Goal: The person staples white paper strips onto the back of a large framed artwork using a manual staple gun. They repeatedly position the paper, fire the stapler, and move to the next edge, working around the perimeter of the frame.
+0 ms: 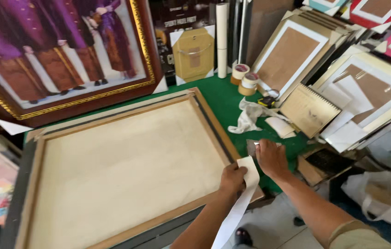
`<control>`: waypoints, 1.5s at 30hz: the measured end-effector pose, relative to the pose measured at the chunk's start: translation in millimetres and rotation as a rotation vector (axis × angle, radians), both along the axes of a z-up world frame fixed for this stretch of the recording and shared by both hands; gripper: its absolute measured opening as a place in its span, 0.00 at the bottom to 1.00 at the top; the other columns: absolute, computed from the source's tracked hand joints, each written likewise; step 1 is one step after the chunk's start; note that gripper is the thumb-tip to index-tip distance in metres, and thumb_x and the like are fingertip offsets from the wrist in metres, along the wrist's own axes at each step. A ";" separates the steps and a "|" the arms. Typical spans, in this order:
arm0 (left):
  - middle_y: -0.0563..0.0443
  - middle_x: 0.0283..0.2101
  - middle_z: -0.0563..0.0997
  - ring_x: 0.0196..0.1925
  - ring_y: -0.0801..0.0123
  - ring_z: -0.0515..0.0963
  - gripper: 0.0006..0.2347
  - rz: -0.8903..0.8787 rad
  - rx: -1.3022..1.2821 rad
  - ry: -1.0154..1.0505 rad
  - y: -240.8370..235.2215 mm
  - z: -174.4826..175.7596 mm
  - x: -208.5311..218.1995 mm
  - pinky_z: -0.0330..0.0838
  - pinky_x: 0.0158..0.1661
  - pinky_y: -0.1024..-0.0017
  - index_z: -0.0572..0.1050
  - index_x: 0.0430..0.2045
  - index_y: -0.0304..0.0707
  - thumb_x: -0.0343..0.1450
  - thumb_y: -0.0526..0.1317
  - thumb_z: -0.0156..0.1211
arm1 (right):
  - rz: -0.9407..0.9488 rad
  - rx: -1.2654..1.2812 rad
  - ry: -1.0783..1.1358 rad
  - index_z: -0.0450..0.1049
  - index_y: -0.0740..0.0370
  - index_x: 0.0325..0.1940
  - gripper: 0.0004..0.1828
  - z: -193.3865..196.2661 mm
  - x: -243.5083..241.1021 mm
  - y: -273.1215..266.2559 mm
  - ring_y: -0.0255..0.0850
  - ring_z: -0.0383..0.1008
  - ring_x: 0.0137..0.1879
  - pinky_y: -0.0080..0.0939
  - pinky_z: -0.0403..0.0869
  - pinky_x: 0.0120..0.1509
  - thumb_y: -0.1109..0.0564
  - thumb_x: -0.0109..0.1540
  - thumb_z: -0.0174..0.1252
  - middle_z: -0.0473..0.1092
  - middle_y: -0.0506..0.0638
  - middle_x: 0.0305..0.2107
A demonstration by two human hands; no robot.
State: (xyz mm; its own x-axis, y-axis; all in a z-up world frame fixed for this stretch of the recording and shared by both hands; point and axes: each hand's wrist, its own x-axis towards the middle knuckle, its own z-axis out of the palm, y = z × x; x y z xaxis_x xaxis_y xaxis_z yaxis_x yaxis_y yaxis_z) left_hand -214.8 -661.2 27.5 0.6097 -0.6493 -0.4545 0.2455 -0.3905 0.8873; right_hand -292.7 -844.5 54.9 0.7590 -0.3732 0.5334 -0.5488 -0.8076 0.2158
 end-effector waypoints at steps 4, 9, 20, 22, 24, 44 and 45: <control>0.35 0.51 0.83 0.51 0.47 0.87 0.21 0.333 -0.182 0.264 -133.1 21.7 25.1 0.84 0.50 0.53 0.79 0.60 0.35 0.75 0.47 0.67 | 0.005 0.239 0.143 0.69 0.49 0.51 0.16 27.8 2.5 -99.4 0.52 0.80 0.49 0.61 0.72 0.58 0.43 0.80 0.39 0.70 0.44 0.34; 0.35 0.49 0.76 0.40 0.50 0.84 0.18 0.755 -0.425 0.475 -247.5 -45.3 89.3 0.91 0.42 0.47 0.77 0.61 0.27 0.78 0.38 0.66 | 0.073 0.314 0.264 0.67 0.49 0.53 0.16 43.4 31.0 -169.1 0.52 0.80 0.53 0.62 0.75 0.61 0.43 0.81 0.35 0.69 0.46 0.38; 0.28 0.67 0.81 0.70 0.35 0.80 0.36 0.339 0.206 -0.222 -284.0 -102.0 203.8 0.74 0.70 0.43 0.72 0.72 0.35 0.74 0.63 0.61 | 0.072 0.568 0.139 0.72 0.51 0.51 0.15 -29.0 88.7 -179.4 0.58 0.76 0.66 0.66 0.76 0.61 0.42 0.77 0.47 0.72 0.50 0.48; 0.29 0.65 0.83 0.69 0.37 0.81 0.33 0.447 0.179 -0.221 -266.1 -94.3 197.6 0.76 0.69 0.43 0.72 0.72 0.35 0.75 0.58 0.63 | 0.124 0.480 0.010 0.73 0.50 0.47 0.13 -13.3 92.5 -170.0 0.57 0.77 0.61 0.64 0.78 0.54 0.41 0.74 0.54 0.70 0.49 0.44; 0.31 0.63 0.84 0.67 0.39 0.83 0.30 0.575 0.151 -0.224 -238.2 -86.1 187.1 0.77 0.68 0.43 0.72 0.71 0.35 0.76 0.53 0.65 | 0.195 0.392 -0.122 0.75 0.50 0.43 0.13 1.4 102.4 -160.4 0.56 0.78 0.57 0.62 0.80 0.46 0.41 0.71 0.62 0.68 0.48 0.40; 0.39 0.74 0.69 0.73 0.42 0.65 0.53 1.838 1.203 -0.437 180.9 -53.1 43.3 0.57 0.74 0.47 0.69 0.73 0.49 0.48 0.62 0.83 | 0.736 0.444 0.710 0.64 0.42 0.78 0.30 69.0 322.2 152.0 0.41 0.49 0.85 0.66 0.52 0.80 0.35 0.73 0.51 0.58 0.39 0.79; 0.39 0.74 0.69 0.73 0.42 0.65 0.53 1.850 1.207 -0.437 180.7 -59.8 50.6 0.57 0.74 0.47 0.69 0.73 0.49 0.48 0.62 0.83 | 0.749 0.443 0.708 0.64 0.42 0.78 0.30 80.2 338.0 162.9 0.41 0.49 0.85 0.66 0.52 0.80 0.35 0.73 0.51 0.58 0.39 0.79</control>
